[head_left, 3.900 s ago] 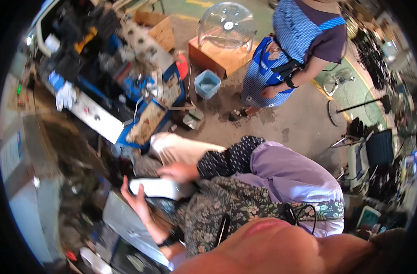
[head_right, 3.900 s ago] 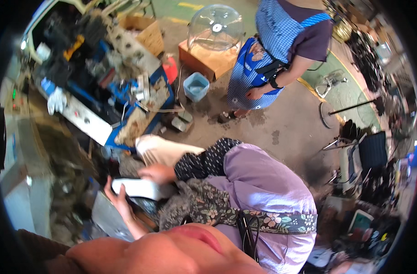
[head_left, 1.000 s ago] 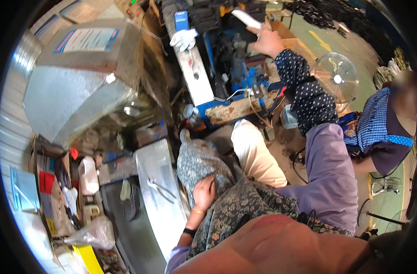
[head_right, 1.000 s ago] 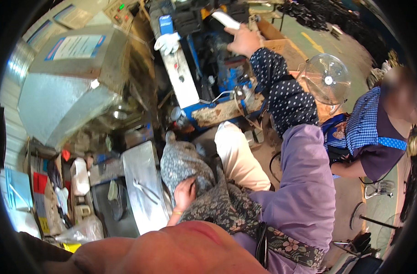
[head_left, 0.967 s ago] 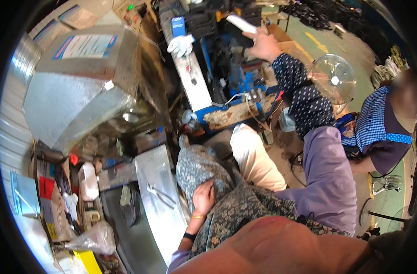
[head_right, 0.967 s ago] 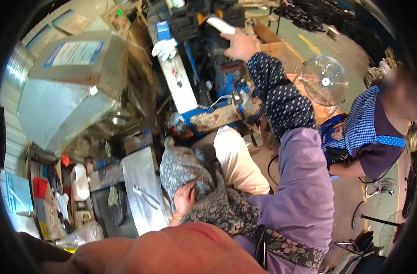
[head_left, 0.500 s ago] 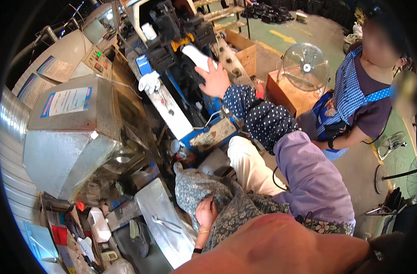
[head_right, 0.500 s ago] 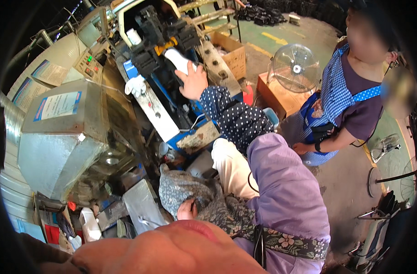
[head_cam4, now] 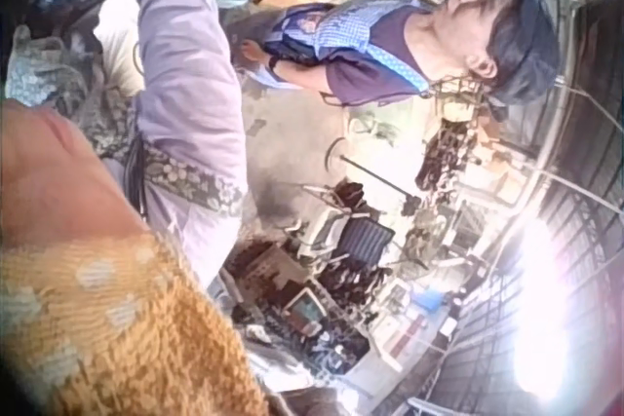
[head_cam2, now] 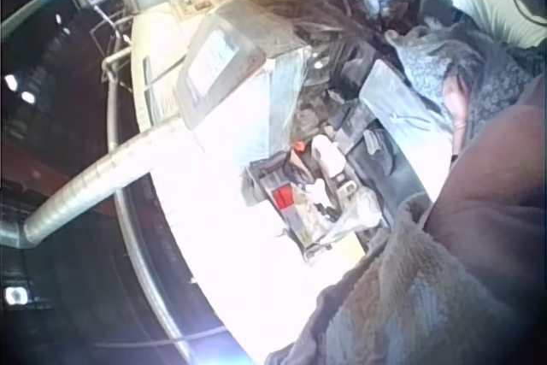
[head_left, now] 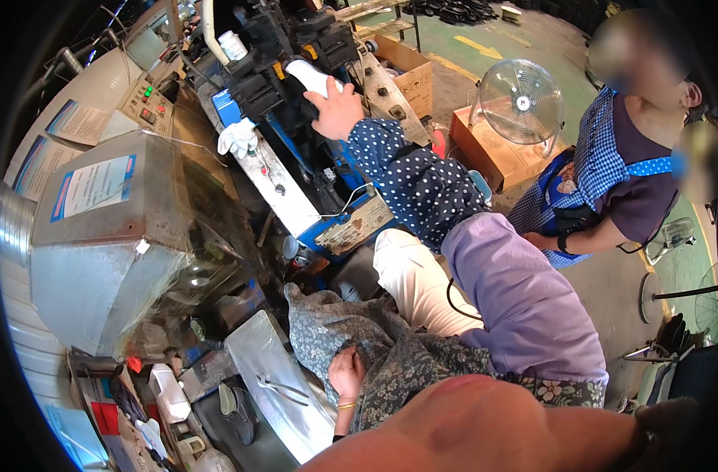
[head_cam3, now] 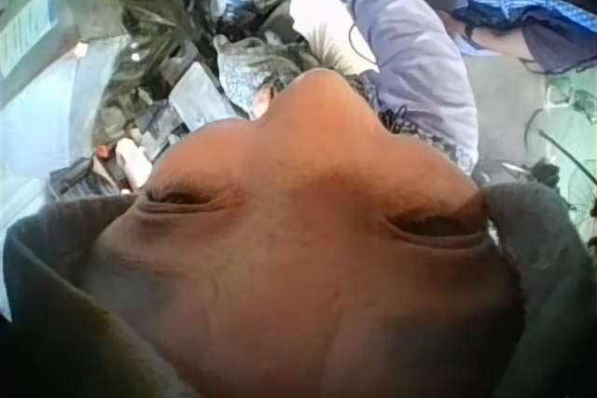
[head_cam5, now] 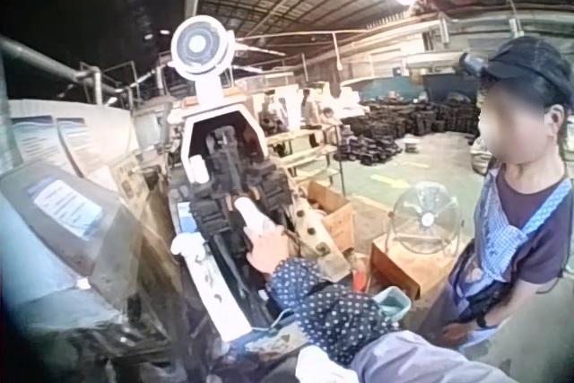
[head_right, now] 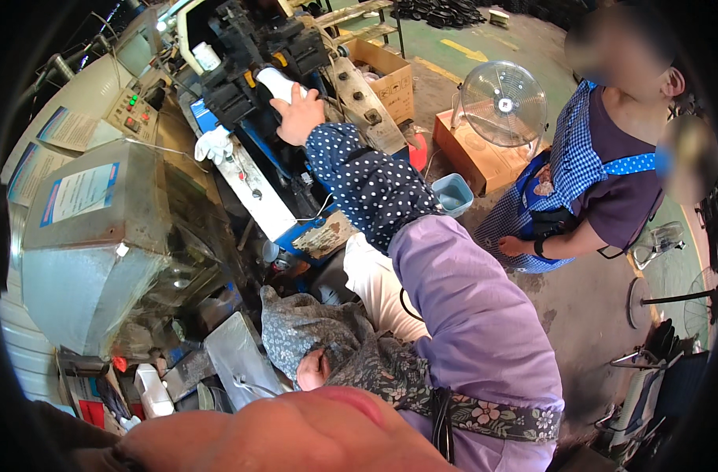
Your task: Operating a shoe-lasting machine to shape and attach shoe uppers to lasts.
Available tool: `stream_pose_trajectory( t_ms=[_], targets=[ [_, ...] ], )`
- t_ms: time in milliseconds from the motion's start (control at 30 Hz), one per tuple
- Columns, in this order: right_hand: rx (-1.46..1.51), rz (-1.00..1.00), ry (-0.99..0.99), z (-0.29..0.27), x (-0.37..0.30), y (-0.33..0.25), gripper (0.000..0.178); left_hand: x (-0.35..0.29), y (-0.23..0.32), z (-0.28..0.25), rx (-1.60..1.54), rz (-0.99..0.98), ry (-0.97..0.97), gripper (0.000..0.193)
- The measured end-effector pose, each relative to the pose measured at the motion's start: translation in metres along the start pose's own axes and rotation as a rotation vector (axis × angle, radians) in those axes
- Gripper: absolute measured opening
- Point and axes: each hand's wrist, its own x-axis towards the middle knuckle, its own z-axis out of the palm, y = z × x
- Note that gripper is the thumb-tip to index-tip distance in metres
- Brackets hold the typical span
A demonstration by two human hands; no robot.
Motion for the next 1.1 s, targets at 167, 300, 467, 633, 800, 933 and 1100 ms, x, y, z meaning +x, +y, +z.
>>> stream_pose_trajectory(
  t_ms=[167,300,467,633,800,933,1100],
  targets=[
    [0.094,0.066,-0.036,0.017,0.037,-0.003,0.061,0.012,0.003,0.001,0.007,0.084,-0.017,0.018],
    [0.046,0.077,-0.003,0.01,0.041,0.0,0.058,0.03,0.0,0.005,-0.011,0.102,-0.061,0.018],
    [0.075,0.079,-0.023,0.007,0.047,-0.003,0.06,0.043,0.001,0.016,-0.116,0.154,-0.049,0.014],
    [0.034,0.074,0.012,0.002,0.048,-0.002,0.061,0.057,0.014,0.02,-0.169,0.23,-0.162,0.004],
    [0.007,0.076,-0.034,-0.004,0.043,-0.006,0.061,0.057,0.0,0.037,-0.205,0.337,-0.232,0.004],
    [0.052,0.074,-0.049,-0.006,0.042,-0.008,0.061,0.058,0.003,0.039,-0.193,0.244,-0.36,0.004],
    [0.066,0.077,-0.003,-0.008,0.042,-0.009,0.06,0.051,-0.014,0.052,-0.073,0.148,-0.553,0.015]
  ],
)
